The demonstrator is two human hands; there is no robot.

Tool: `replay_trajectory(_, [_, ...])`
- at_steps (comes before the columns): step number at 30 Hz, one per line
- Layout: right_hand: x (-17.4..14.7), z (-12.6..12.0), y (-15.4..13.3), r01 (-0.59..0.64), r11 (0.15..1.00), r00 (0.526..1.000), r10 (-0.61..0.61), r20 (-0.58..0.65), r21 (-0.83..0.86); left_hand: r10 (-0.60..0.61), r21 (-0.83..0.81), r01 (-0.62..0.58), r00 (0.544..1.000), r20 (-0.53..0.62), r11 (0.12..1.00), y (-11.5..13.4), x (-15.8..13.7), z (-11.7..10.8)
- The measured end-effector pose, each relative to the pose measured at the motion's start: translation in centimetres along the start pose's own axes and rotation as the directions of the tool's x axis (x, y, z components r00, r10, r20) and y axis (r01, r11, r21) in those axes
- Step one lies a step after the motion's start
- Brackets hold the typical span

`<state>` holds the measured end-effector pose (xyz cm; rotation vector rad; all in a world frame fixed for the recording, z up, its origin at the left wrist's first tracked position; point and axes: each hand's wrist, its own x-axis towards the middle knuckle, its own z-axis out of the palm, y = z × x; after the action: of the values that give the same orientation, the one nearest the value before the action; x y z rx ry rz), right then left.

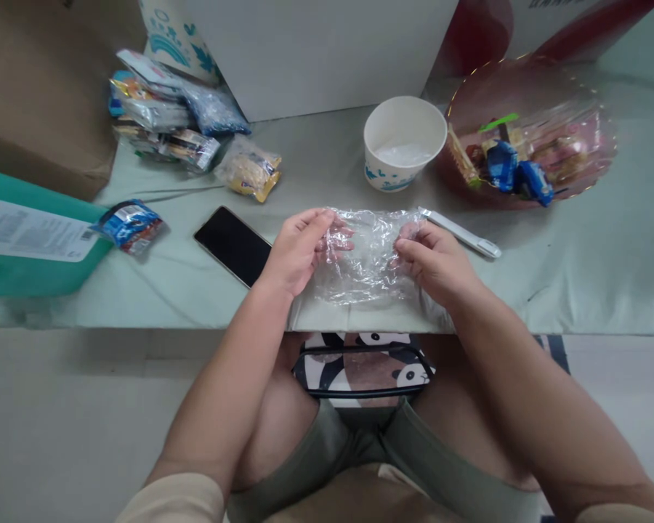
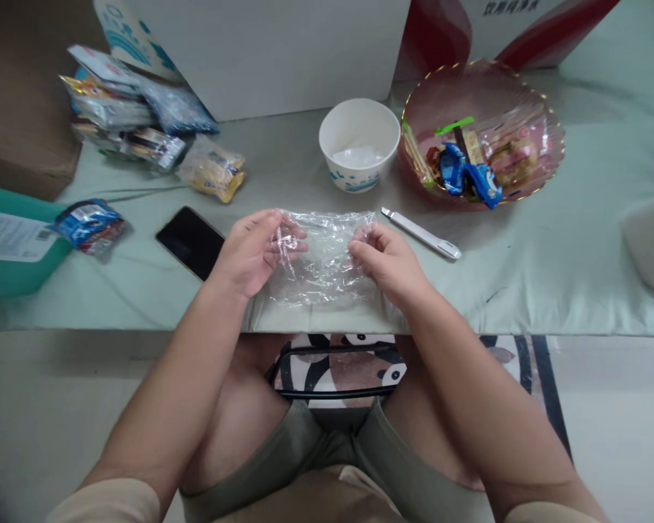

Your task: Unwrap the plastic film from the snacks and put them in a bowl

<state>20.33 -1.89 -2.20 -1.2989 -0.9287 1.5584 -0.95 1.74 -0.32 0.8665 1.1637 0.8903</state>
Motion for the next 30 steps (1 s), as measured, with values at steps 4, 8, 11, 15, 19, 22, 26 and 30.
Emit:
replay_trajectory(4, [-0.2, -0.1, 0.0, 0.006, 0.999, 0.999, -0.004, 0.052, -0.042, 0.017, -0.062, -0.02, 0.999, -0.04, 0.998, -0.1, 0.3, 0.0])
replay_trajectory(8, [-0.2, -0.2, -0.1, -0.033, 0.999, 0.998, 0.034, 0.048, -0.015, -0.008, -0.191, 0.009, 1.0, 0.007, 0.981, 0.4, 0.4, -0.4])
replay_trajectory(11, [-0.2, -0.2, -0.2, -0.073, 0.997, 0.997, 0.072, 0.022, 0.021, 0.011, -0.2, 0.007, 0.996, 0.088, 0.98, 0.7, 0.2, -0.8])
replay_trajectory(15, [-0.2, -0.2, -0.2, -0.089, 0.996, 0.995, 0.087, 0.052, 0.032, 0.044, -0.174, -0.017, 0.987, 0.154, 0.985, 0.8, -0.1, -1.2])
replay_trajectory(19, [-0.3, -0.1, -0.2, -0.109, 0.994, 0.991, 0.108, 0.073, 0.015, 0.033, -0.173, 0.008, 0.972, 0.231, 0.985, 0.7, -0.2, -1.3])
replay_trajectory(22, [-0.3, -0.1, -0.4, -0.142, 0.99, 0.987, 0.141, 0.076, 0.011, 0.042, -0.198, 0.013, 0.962, 0.271, 0.98, 0.8, -0.3, -1.4])
replay_trajectory(26, [-0.2, -0.1, -0.4, -0.136, 0.991, 0.989, 0.135, 0.066, 0.008, 0.085, -0.195, -0.039, 0.969, 0.233, 0.98, 0.8, -0.2, -1.5])
replay_trajectory(30, [-0.2, -0.1, -0.3, -0.121, 0.993, 0.991, 0.121, 0.056, 0.007, 0.219, -0.127, -0.209, 0.972, 0.079, 0.97, 0.5, 0.2, -1.5])
